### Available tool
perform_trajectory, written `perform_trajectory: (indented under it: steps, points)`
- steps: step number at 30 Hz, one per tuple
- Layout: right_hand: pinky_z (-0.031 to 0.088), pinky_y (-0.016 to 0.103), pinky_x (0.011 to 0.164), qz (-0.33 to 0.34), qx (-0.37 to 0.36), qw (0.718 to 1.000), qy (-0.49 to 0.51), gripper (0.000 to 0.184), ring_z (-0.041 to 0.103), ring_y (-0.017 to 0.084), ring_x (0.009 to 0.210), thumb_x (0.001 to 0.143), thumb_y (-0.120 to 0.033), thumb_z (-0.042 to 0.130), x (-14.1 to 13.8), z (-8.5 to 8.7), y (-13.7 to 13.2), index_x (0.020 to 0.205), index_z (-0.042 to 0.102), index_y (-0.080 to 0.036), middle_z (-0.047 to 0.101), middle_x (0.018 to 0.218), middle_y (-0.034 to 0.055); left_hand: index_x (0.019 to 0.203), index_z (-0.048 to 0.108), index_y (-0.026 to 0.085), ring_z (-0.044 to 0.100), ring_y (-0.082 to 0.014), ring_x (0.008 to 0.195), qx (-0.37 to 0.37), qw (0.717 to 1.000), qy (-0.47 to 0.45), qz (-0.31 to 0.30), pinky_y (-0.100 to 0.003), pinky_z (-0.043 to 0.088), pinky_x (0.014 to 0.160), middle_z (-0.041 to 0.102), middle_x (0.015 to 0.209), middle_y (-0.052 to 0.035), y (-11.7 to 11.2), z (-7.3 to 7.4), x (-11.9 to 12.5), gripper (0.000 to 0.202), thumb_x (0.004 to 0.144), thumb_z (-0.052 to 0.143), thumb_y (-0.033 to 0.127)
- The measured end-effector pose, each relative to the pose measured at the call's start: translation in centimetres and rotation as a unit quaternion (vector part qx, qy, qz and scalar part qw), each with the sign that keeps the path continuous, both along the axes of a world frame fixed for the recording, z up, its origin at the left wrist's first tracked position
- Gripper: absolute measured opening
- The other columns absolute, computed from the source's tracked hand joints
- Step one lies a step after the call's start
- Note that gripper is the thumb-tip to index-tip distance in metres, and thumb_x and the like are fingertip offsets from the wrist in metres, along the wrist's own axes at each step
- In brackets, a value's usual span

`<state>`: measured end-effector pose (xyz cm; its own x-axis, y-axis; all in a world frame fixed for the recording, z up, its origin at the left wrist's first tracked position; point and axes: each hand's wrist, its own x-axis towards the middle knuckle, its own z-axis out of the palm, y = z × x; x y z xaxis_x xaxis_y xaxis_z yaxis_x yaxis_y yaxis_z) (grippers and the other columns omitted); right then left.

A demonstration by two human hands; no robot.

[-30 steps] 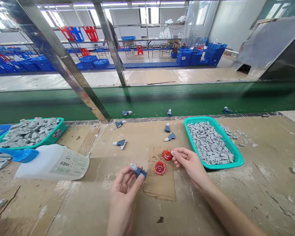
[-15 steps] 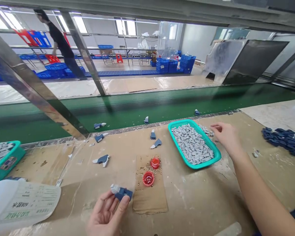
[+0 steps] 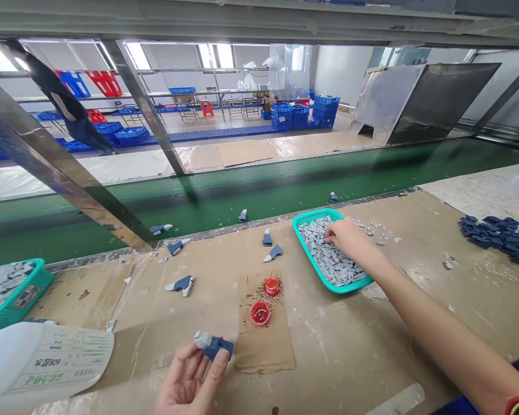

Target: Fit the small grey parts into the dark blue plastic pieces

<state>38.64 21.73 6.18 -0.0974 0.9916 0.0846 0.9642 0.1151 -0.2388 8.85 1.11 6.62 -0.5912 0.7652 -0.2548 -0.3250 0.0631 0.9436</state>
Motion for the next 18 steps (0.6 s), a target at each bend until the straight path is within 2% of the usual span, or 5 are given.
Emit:
perform_trajectory:
  steps: [3,6,9,12,18]
  points:
    - [0.043,0.032,0.065,-0.014,0.02,0.999,0.031,0.014,0.06,0.026,0.083,0.085,-0.02,0.058,-0.8,0.7,-1.7,0.075,0.068,-0.019,0.068,0.077,0.0075,0.083,0.062,0.02,0.065,-0.011,0.082,0.007,1.0,-0.002,0.003,-0.012,0.051,0.076,0.07,0.082,0.001,-0.4,-0.4,0.0,0.044,0.047,0.087,0.027]
    - [0.047,0.029,0.067,-0.002,0.041,0.98,0.194,0.014,0.063,0.02,0.079,0.088,-0.03,0.056,-3.5,1.7,-4.9,0.083,0.066,-0.021,0.07,0.086,0.0031,0.084,0.061,0.018,0.066,-0.0129,0.085,0.01,1.0,-0.002,-0.001,-0.015,0.052,0.078,0.071,0.086,-0.0016,-0.3,-0.6,0.0,0.042,0.05,0.085,0.024]
    - [0.05,0.027,0.062,0.027,-0.04,0.897,0.439,0.017,0.064,0.019,0.074,0.08,-0.037,0.065,-7.6,1.6,-8.3,0.083,0.066,-0.021,0.07,0.08,0.0028,0.084,0.061,0.017,0.068,-0.0165,0.087,0.008,1.0,-0.017,-0.011,-0.019,0.053,0.078,0.072,0.088,-0.0047,-0.1,-0.5,-0.2,0.042,0.051,0.085,0.023]
    - [0.05,0.026,0.052,0.038,-0.143,0.834,0.531,0.023,0.064,0.02,0.067,0.077,-0.04,0.066,-11.0,0.3,-10.5,0.081,0.066,-0.018,0.07,0.075,0.0055,0.087,0.061,0.015,0.068,-0.0195,0.088,0.022,0.999,-0.032,-0.02,-0.023,0.055,0.079,0.072,0.091,-0.0074,-0.1,-0.3,-0.3,0.042,0.052,0.085,0.02]
    - [0.049,0.026,0.052,0.03,-0.127,0.847,0.516,0.025,0.063,0.019,0.066,0.079,-0.041,0.064,-12.3,-1.8,-10.8,0.077,0.063,-0.017,0.068,0.072,0.0061,0.085,0.061,0.015,0.069,-0.0211,0.086,0.019,0.998,-0.057,-0.022,-0.025,0.056,0.077,0.073,0.09,-0.0083,-0.5,0.0,0.0,0.039,0.053,0.084,0.019]
